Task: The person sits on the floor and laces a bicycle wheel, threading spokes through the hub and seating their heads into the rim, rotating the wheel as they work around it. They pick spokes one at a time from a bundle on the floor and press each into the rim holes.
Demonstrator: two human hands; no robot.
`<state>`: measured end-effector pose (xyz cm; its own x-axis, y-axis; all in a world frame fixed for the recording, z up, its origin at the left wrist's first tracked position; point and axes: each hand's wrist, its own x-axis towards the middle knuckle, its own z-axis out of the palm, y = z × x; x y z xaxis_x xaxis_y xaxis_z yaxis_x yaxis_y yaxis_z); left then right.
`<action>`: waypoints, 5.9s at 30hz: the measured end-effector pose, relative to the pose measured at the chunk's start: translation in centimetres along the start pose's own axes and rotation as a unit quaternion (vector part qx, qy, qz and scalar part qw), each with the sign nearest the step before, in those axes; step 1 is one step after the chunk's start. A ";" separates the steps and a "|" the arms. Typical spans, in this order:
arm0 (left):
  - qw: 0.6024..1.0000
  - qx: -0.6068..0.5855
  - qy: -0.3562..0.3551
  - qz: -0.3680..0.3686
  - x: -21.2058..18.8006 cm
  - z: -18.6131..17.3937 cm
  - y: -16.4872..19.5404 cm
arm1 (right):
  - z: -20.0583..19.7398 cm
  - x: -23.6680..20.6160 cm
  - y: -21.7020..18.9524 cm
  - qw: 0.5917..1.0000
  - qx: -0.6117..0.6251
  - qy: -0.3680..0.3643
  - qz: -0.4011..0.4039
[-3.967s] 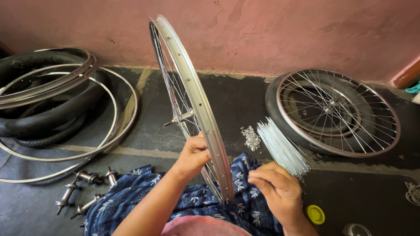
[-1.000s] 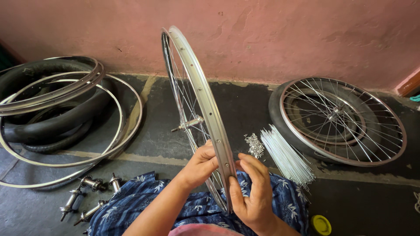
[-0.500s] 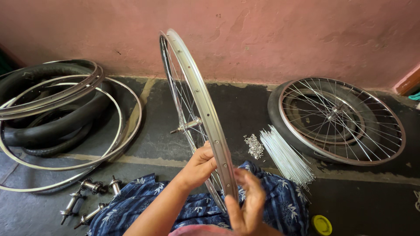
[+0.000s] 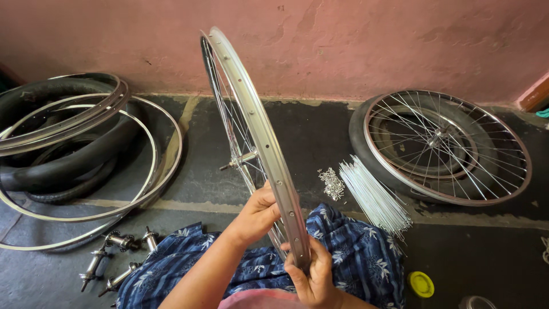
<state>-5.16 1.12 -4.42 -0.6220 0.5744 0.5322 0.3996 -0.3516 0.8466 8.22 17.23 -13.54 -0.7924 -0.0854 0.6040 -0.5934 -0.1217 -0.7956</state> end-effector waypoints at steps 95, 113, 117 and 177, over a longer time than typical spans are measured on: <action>0.927 0.238 0.266 -0.113 -1.4 -5.3 15.7 | 13.8 6.0 4.1 0.958 -0.071 -0.242 -0.134; 0.906 0.314 0.283 0.026 -12.3 -2.8 6.7 | 8.9 2.9 18.3 0.815 -0.324 -0.341 -0.339; 0.894 0.338 0.294 0.003 -11.7 -2.9 8.4 | 8.3 3.9 16.9 0.810 -0.325 -0.349 -0.342; 0.906 0.071 0.400 -0.118 -21.0 -18.3 9.8 | -10.1 16.0 9.8 0.979 0.129 0.098 0.125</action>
<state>-0.47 -27.91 -7.07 -0.9677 -0.1181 0.2225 0.2395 -0.1567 0.9582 -11.77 24.70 -12.14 -0.9350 0.0440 0.3519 -0.3426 -0.3692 -0.8639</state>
